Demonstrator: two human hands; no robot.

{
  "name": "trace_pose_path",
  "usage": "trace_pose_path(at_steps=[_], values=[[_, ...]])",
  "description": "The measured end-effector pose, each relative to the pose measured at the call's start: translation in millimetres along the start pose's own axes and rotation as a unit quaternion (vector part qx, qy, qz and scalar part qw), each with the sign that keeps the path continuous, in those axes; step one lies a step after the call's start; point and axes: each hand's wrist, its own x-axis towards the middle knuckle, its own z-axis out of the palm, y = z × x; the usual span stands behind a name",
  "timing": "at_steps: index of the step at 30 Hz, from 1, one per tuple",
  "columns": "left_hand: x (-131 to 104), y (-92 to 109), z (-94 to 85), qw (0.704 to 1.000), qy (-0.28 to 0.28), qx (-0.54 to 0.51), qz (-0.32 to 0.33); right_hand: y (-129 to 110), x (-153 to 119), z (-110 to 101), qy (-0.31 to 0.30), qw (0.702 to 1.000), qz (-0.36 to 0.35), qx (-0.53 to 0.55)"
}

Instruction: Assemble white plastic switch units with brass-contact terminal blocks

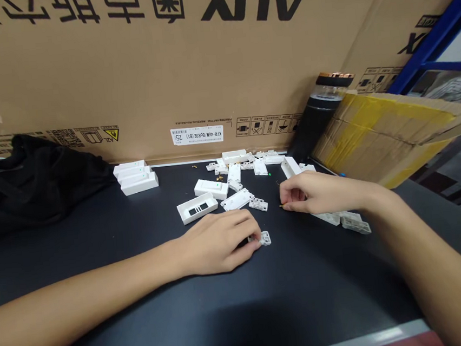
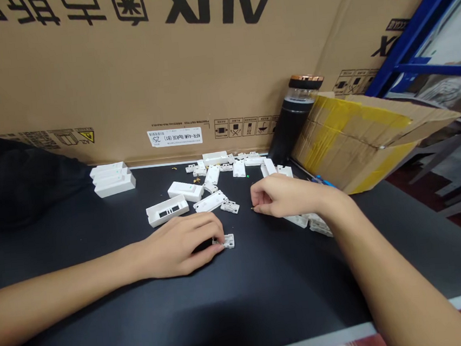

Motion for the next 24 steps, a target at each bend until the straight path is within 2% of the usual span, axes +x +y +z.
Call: trace_pose_path(at_steps=[3,6,15,20,24], values=[[0,-7,-1.5,1.0,0.0,-0.011,0.001,-8,-2,0,-0.001,0.999,-0.011,0.031],[1,-10,-3.0,1.0,-0.003,-0.023,0.005,-14,-2,1,-0.003,0.998,-0.055,0.042],[0,-11,-2.5,0.999,-0.01,-0.036,-0.002,-15,2,11,-0.012,0.99,-0.137,-0.027],[1,-15,-1.2,0.997,0.0,-0.074,-0.004,-22,-2,7,-0.019,0.996,-0.087,-0.01],[2,-16,-1.6,0.994,0.004,-0.11,-0.018,-25,1,8,-0.012,0.997,-0.057,-0.057]])
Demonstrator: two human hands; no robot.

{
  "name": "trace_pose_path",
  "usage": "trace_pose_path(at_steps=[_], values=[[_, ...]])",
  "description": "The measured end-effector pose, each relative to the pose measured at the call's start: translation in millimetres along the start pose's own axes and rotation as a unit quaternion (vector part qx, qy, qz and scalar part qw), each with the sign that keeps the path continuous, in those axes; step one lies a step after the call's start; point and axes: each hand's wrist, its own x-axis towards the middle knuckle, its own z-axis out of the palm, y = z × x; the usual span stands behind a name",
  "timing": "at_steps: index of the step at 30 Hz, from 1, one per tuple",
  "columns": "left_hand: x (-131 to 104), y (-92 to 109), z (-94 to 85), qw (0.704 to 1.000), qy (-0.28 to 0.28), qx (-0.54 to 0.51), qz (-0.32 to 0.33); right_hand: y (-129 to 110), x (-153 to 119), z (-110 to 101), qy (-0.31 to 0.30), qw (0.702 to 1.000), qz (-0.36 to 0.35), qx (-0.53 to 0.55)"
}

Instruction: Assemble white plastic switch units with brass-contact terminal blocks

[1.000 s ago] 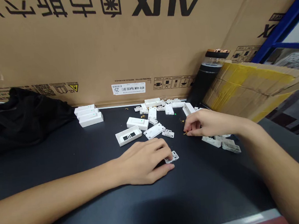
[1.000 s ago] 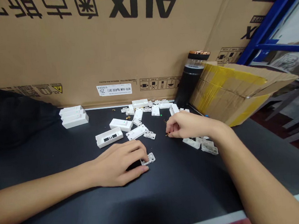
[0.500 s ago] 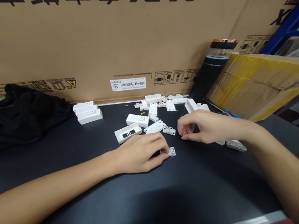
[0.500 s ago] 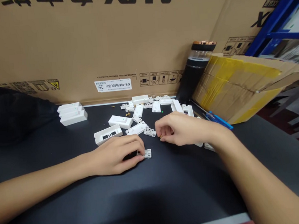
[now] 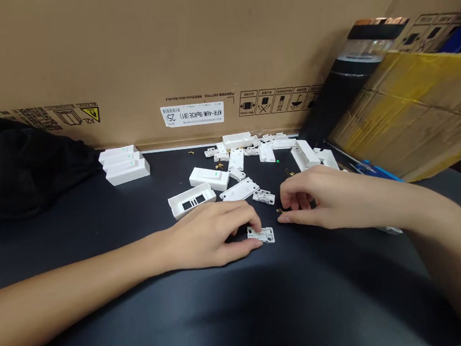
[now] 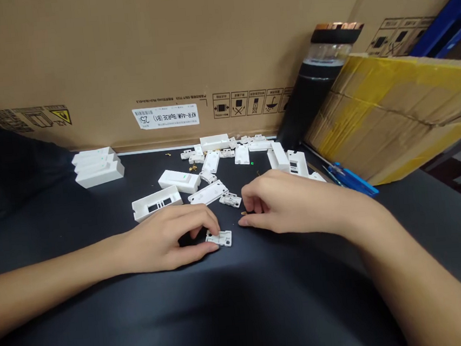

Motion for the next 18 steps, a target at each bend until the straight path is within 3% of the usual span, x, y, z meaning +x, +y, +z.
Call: trace_pose_path(at_steps=[4,8,18], values=[[1,-3,-3.0,1.0,-0.009,-0.027,0.008,2,2,6,0.008,0.999,-0.028,-0.042],[1,-4,-7.8,0.999,-0.014,-0.032,0.027,0,0,9,0.01,0.998,-0.058,-0.015],[1,-3,-11.0,0.999,-0.024,-0.021,-0.012,1,-2,10,-0.008,0.997,-0.077,0.029]])
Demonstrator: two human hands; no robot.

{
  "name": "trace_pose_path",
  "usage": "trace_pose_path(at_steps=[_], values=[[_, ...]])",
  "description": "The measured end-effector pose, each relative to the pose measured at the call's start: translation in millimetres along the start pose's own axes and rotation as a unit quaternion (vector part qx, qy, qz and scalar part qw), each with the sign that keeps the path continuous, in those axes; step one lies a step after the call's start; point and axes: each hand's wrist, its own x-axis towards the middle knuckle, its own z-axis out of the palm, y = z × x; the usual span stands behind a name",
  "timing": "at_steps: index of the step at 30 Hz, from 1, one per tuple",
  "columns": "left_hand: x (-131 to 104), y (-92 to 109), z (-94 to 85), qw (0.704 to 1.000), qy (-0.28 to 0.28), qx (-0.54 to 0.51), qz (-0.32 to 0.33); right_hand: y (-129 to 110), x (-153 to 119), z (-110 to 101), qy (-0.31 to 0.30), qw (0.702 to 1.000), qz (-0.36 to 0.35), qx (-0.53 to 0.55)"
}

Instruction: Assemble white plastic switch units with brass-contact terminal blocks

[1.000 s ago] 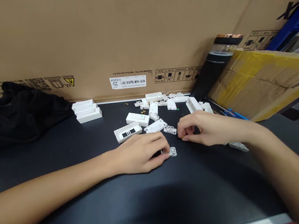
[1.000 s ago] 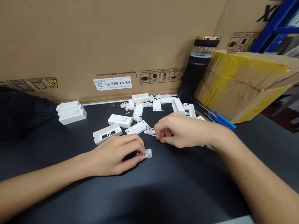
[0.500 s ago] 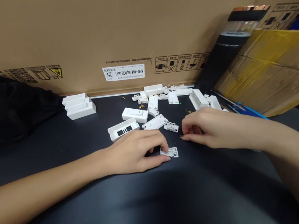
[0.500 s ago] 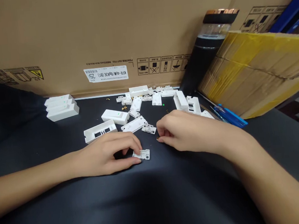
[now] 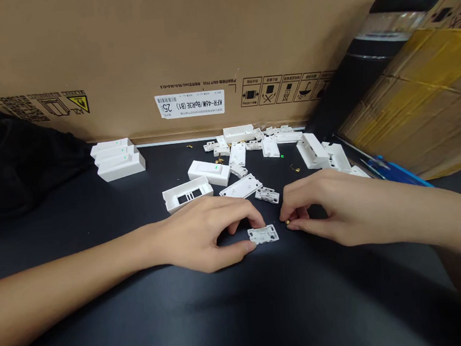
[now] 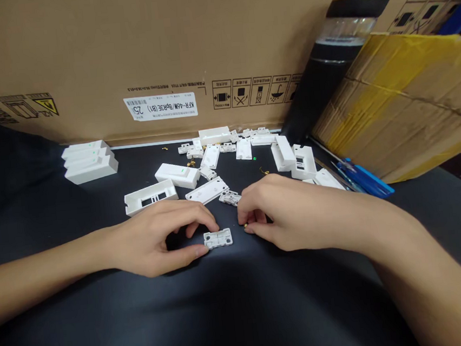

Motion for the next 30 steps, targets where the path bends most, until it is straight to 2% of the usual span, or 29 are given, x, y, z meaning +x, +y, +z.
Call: trace_pose_path(at_steps=[6,18,25,30], values=[[0.8,0.8,-0.8,1.0,-0.004,0.0,0.007,-3.8,1.7,-3.1,-0.016,0.999,-0.021,0.03],[1.0,1.6,-0.7,1.0,-0.021,0.002,-0.005,2.5,0.4,0.0,-0.013,1.0,0.007,0.007],[-1.9,3.2,-0.5,0.999,-0.017,0.016,0.029,-1.4,2.4,-0.8,-0.019,1.0,0.0,0.025],[-0.8,1.4,0.8,0.999,-0.014,0.03,0.022,-4.1,1.5,-2.1,-0.013,1.0,0.009,0.01]])
